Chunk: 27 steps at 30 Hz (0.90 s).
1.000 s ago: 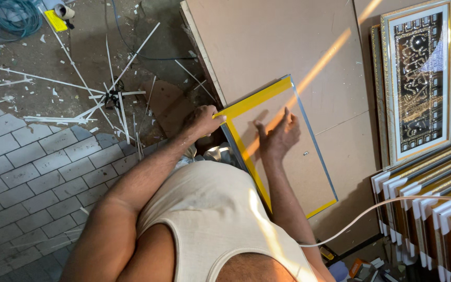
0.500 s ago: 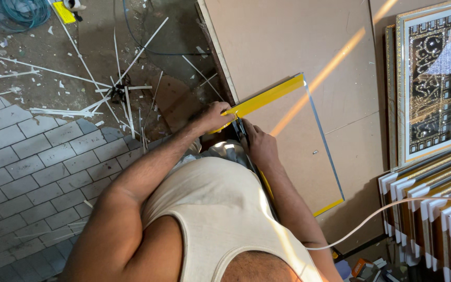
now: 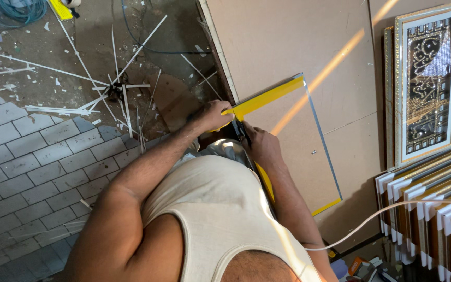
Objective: The person assembles picture frames by applying yellow tape to the edges of cardboard backings, cutting the tape with a utility knife, and attaching white corner pieces. They repeat this process for multiple frames and stack the finished units.
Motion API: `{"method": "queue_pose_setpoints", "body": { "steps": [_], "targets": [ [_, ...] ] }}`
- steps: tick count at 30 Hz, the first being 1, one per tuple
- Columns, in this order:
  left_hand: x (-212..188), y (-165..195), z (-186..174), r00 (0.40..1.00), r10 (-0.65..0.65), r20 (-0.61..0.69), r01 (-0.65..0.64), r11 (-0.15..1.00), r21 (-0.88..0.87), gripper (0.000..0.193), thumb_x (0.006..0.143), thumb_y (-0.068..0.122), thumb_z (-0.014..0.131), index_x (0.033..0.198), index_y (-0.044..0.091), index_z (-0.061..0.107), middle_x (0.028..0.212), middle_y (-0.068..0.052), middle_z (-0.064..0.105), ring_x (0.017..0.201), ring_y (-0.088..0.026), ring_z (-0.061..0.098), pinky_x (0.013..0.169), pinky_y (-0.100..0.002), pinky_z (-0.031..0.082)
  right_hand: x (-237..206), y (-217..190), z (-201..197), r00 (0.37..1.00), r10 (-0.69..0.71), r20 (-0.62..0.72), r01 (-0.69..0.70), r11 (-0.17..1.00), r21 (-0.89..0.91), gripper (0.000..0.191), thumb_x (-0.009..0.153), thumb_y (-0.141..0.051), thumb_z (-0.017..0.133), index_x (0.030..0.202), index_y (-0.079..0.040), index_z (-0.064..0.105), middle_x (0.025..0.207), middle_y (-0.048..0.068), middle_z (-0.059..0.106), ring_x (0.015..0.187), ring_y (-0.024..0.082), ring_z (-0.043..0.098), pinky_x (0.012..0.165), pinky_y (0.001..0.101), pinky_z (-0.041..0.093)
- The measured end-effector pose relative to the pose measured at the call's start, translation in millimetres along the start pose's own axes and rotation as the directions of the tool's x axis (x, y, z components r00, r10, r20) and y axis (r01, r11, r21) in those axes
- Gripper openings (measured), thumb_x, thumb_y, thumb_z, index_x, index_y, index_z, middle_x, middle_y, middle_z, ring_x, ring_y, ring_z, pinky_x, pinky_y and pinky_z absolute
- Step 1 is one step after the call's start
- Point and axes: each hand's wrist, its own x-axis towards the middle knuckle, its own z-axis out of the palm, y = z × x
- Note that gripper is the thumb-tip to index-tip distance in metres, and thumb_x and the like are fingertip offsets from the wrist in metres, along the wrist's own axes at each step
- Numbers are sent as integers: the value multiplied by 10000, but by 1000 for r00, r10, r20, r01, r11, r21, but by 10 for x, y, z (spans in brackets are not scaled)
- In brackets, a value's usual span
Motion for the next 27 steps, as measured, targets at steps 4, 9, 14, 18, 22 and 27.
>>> {"method": "queue_pose_setpoints", "body": {
  "steps": [4,9,14,18,22,27],
  "targets": [
    [-106,-29,-225,950,248,-190,-148,893,426,182,863,278,739,971,132,726,1052,-143,669,970,-313,676,817,-489,563,-250,219,-184,991,84,-102,-85,996,-5,467,867,-252,717,1314,-124,676,982,108,744,793,334,720,681,445,581],
    [-241,-32,-412,858,336,-389,-203,916,345,418,774,296,859,1099,125,661,1117,-210,549,998,-400,613,823,-480,535,-342,555,-211,936,130,-326,-196,965,-176,386,931,-307,757,1251,-98,702,1041,96,715,939,292,695,794,452,548],
    [-373,155,32,761,498,-415,-393,864,316,527,848,240,822,1257,87,526,1195,-192,612,1070,-410,627,880,-478,512,18,511,-69,833,-348,-431,269,934,-234,398,880,-69,675,1277,-47,696,1329,104,681,1276,277,626,1105,433,502],
    [-280,286,305,672,636,-379,-489,765,419,523,881,211,805,1298,76,520,1168,-187,656,1090,-403,641,971,-510,466,398,472,-15,794,-510,-330,475,860,-187,360,911,-63,692,1266,-4,689,1300,127,672,1252,306,628,1082,410,509],
    [-197,276,329,722,557,-409,-439,827,351,492,882,211,790,1280,93,527,1141,-165,693,1064,-380,657,965,-485,458,591,811,-192,808,-508,-298,464,861,-210,346,885,-50,707,1229,-13,714,1246,125,693,1199,307,639,1047,398,528],
    [-201,236,308,760,510,-403,-349,843,409,491,890,232,806,1268,94,525,1088,-141,709,977,-350,672,880,-503,456,846,1507,-548,815,-431,-388,372,902,-220,180,880,-19,717,1060,-19,730,1124,114,719,1063,313,660,931,397,551]
  ]
}}
